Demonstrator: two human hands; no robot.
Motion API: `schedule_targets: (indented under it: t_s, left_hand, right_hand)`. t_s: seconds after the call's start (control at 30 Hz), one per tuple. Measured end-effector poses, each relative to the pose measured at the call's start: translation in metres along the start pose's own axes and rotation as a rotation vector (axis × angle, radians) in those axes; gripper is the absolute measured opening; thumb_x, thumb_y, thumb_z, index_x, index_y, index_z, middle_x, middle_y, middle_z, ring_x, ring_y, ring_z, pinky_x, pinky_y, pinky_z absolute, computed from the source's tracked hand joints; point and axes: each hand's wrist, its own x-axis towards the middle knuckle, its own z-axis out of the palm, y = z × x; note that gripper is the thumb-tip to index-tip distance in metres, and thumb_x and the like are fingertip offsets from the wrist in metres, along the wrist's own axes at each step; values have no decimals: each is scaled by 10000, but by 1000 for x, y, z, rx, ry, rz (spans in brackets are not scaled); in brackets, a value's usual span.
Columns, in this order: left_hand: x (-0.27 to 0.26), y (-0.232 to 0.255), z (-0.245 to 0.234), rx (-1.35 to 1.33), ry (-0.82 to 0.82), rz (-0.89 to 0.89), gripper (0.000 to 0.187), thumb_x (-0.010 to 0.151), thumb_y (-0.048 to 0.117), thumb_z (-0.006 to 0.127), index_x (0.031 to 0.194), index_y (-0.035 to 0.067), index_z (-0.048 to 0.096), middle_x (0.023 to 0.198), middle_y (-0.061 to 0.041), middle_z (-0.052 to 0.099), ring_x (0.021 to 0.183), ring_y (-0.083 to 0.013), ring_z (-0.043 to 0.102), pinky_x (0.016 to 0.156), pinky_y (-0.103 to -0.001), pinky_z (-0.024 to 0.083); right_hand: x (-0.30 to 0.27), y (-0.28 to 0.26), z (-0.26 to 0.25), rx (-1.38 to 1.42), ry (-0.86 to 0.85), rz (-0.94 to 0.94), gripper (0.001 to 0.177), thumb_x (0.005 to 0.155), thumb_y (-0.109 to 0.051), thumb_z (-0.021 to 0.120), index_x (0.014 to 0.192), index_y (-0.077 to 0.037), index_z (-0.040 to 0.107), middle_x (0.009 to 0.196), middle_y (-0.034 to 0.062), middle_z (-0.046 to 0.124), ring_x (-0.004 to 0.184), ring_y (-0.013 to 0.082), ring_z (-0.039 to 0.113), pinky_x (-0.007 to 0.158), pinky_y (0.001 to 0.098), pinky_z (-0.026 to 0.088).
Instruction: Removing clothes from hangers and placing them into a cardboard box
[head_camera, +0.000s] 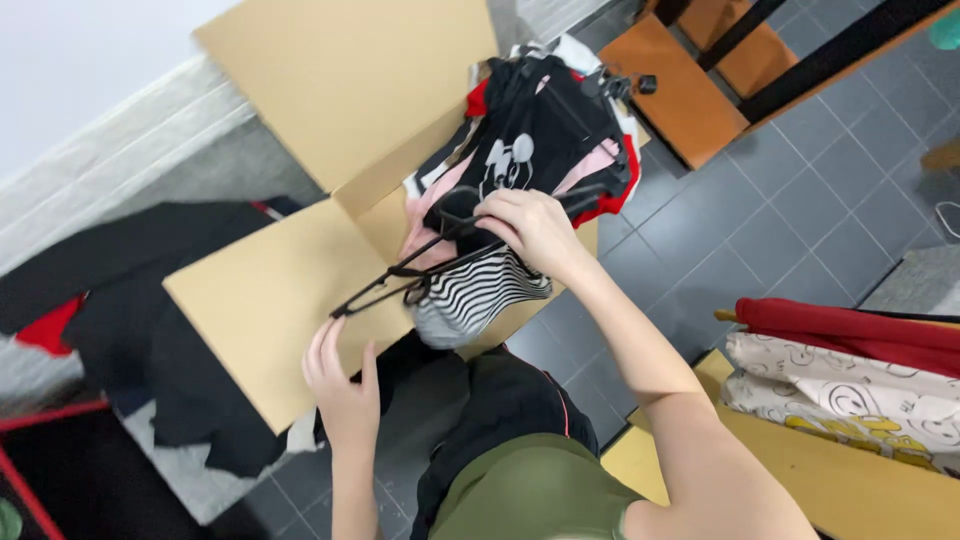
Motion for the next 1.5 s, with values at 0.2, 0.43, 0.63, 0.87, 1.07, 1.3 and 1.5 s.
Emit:
schedule_targets:
  t_s: [0.2,0.43,0.63,0.87,1.07,1.3,1.5]
  left_hand:
    - [-6,-25,73,-94,-265,-467,440,1030,306,563,1419,100,574,1420,-162,551,1371,-358,506,1121,-496,411]
    - [-32,-50,133,-191,-377,-712,270,1038,143,556,1220,110,753,1174,-59,729,1021,-174,703,912,-312,554]
    - [2,-48,153,-124,-441,-738,233,1064,145,553,1103,91,776,1063,-58,762,901,-177,753,872,-319,579]
    - [1,-92,176,-115,-488,-863,306,1044,231,576,1167,52,792,1020,-99,823,901,-191,797,853,-287,579]
    - [-45,-178,215,215,-750,-930,248,1011,222,646,1181,184,823,959,-76,787,767,-158,759,743,-267,584]
    - [-55,-164,224,159,-581,-746,193,973,201,659,1058,206,833,975,-2,772,682,-115,698,660,-238,547]
    - [-57,-160,211,-51,-354,-613,194,932,147,674,986,200,853,1035,12,740,588,-87,718,581,-200,552]
  right_hand:
    - [-22,82,43,1,86,263,114,1070,-212,587,1071,-114,645,980,40,645,801,216,664,626,360,529]
    - [-28,169,109,262,239,535,141,1046,-163,628,1051,-28,668,1002,76,665,922,248,647,796,374,507]
    - [-15,314,133,336,523,689,102,1047,-143,624,1025,-53,667,986,76,661,924,210,618,862,345,473]
    - [-64,537,182,423,581,1061,124,1000,-242,654,893,-188,686,700,-111,547,671,32,453,686,237,385]
    - [-99,633,190,458,555,1334,141,957,-316,683,854,-230,725,766,-105,666,774,64,575,804,255,449]
    - [-133,680,229,250,480,1273,322,841,-160,842,1123,-211,696,993,19,737,880,212,736,817,359,582]
    - [-99,600,197,62,637,940,318,765,55,670,1058,-70,664,1049,142,644,942,280,648,883,366,575]
